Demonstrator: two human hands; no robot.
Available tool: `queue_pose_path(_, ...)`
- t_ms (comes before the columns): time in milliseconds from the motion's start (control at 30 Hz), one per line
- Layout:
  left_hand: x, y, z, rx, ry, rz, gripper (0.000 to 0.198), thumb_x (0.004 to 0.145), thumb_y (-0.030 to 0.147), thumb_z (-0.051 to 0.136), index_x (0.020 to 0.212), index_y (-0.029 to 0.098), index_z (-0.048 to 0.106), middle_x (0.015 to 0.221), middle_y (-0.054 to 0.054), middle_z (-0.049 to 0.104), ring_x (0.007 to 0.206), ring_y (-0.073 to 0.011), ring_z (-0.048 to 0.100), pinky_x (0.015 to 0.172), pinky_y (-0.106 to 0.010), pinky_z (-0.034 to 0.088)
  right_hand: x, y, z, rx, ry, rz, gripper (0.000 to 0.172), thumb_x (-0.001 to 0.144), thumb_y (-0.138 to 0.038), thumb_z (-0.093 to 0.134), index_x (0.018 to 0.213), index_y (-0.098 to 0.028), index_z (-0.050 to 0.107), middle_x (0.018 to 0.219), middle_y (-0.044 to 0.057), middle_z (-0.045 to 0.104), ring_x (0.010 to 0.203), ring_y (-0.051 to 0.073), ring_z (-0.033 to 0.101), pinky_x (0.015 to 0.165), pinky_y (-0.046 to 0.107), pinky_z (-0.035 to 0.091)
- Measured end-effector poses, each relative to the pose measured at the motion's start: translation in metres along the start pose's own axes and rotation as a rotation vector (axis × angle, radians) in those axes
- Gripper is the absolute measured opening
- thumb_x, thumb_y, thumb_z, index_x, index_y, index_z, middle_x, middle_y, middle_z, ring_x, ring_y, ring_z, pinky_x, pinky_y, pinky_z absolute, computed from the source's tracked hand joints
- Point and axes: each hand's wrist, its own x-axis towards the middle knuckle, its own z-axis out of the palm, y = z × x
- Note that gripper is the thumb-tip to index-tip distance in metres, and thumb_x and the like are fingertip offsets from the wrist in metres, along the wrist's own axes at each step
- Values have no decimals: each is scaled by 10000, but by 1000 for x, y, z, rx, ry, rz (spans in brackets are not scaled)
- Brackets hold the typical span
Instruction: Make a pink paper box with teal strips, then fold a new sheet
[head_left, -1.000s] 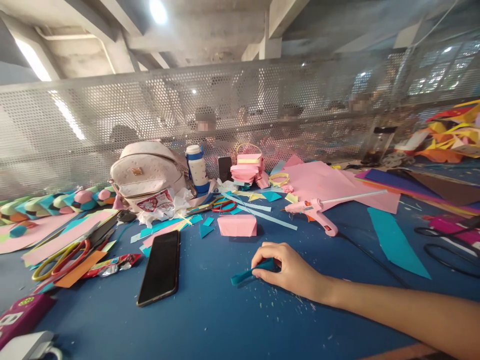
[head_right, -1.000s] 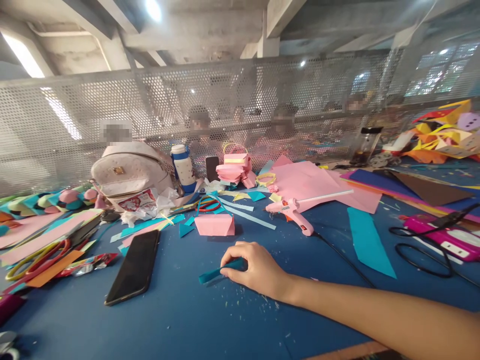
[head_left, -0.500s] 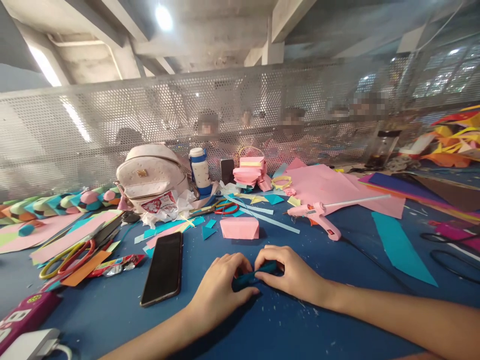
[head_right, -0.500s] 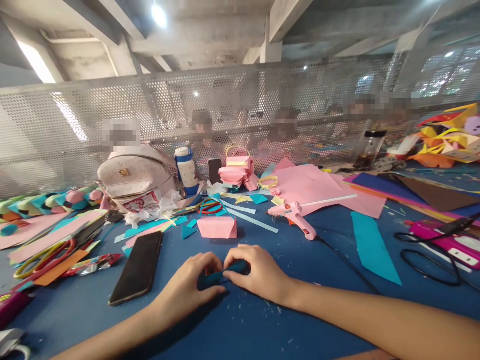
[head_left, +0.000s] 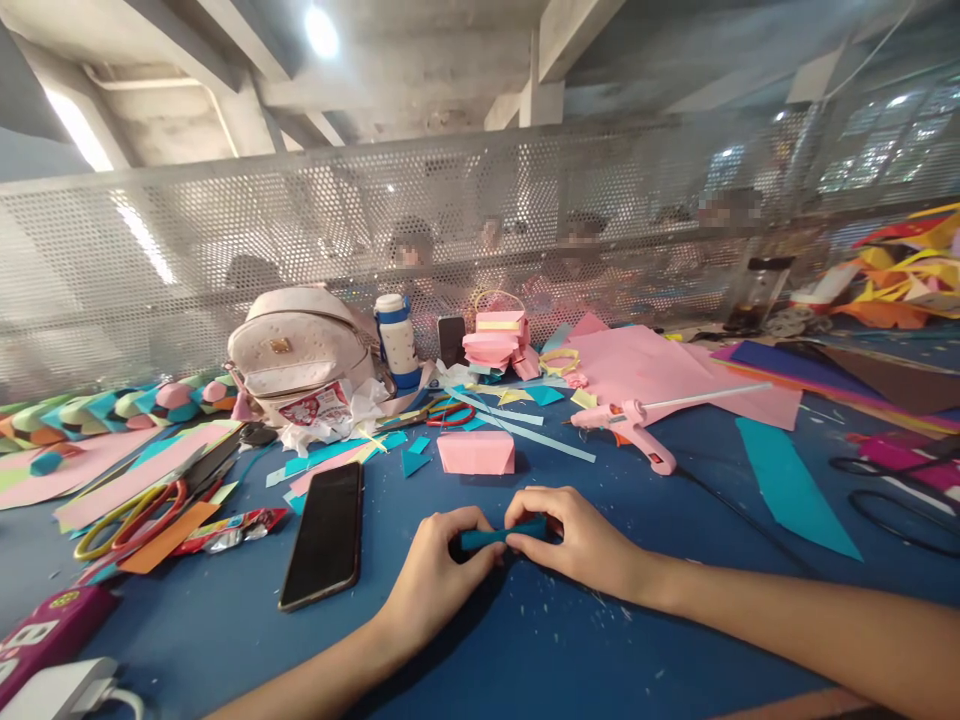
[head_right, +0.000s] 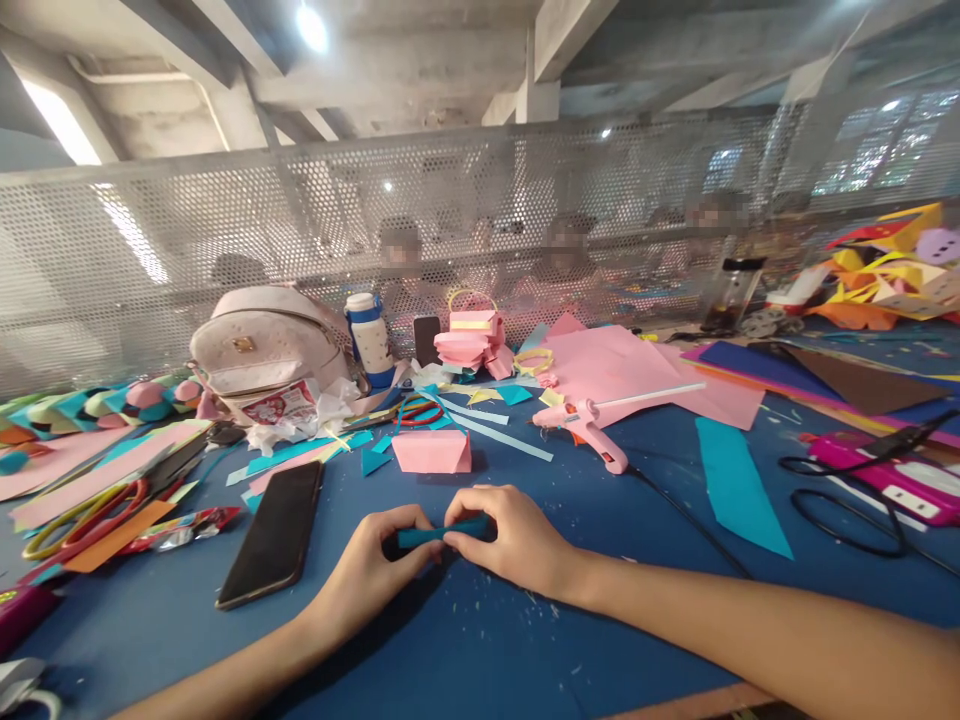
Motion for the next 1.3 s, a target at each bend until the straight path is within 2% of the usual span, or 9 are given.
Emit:
queue_pose_path(167, -1, 0, 1, 26, -6, -16, 176, 801, 246, 602, 642, 169, 608, 615, 35, 589, 627, -122, 495, 614, -225, 342, -1, 1, 0, -20, 9, -18, 40, 843, -229, 661, 818, -197, 664, 821, -6, 678, 735, 144, 588, 630, 234, 393)
queue_pose_path(367, -2, -1, 3, 36, 35, 11, 68, 786, 199, 594, 739, 181, 640, 712, 28, 645, 693, -137, 544, 680, -231, 376, -2, 0, 0, -60, -2, -29, 44, 823, -213, 680, 785, -199, 661, 790, -10, 663, 706, 139, 576, 615, 234, 378)
queue_pose_path(567, -2, 4, 0, -10, 48, -18, 95, 794, 214, 605, 727, 176, 662, 710, 23, 661, 698, -140, 553, 674, -236, 376, -4, -2, 0, -52, -24, -29, 27, 832, -215, 672, 859, -210, 669, 836, -14, 674, 743, 141, 591, 624, 229, 374)
queue_pose_path(900, -5, 7, 0, -26, 17, -5, 84, 765, 176, 615, 688, 167, 647, 710, 12, 659, 720, -147, 568, 700, -236, 403, -6, -3, -1, -87, -33, -139, 62, 839, -148, 638, 804, -199, 632, 795, -14, 640, 747, 140, 561, 689, 245, 377)
queue_pose_path(1067, -4, 7, 0, -20, 65, 5, 97, 781, 187, 597, 689, 173, 626, 691, 17, 638, 706, -143, 550, 681, -234, 393, -5, -1, 0, -51, -21, -58, 16, 847, -209, 656, 860, -214, 649, 839, -26, 664, 740, 129, 575, 658, 229, 374)
queue_pose_path(1167, -3, 5, 0, -3, 107, 11, 120, 799, 196, 582, 683, 175, 607, 678, 22, 622, 691, -139, 533, 673, -236, 384, -3, -1, 1, -24, -5, -7, 48, 856, -242, 652, 892, -213, 641, 837, -35, 670, 687, 114, 559, 614, 220, 366)
queue_pose_path(1300, -2, 2, 0, -8, 87, 11, 89, 794, 171, 591, 732, 178, 654, 717, 23, 660, 711, -139, 562, 697, -233, 394, -2, -1, 1, -10, -6, 33, 51, 860, -248, 644, 844, -200, 635, 765, -44, 651, 615, 98, 514, 574, 217, 349)
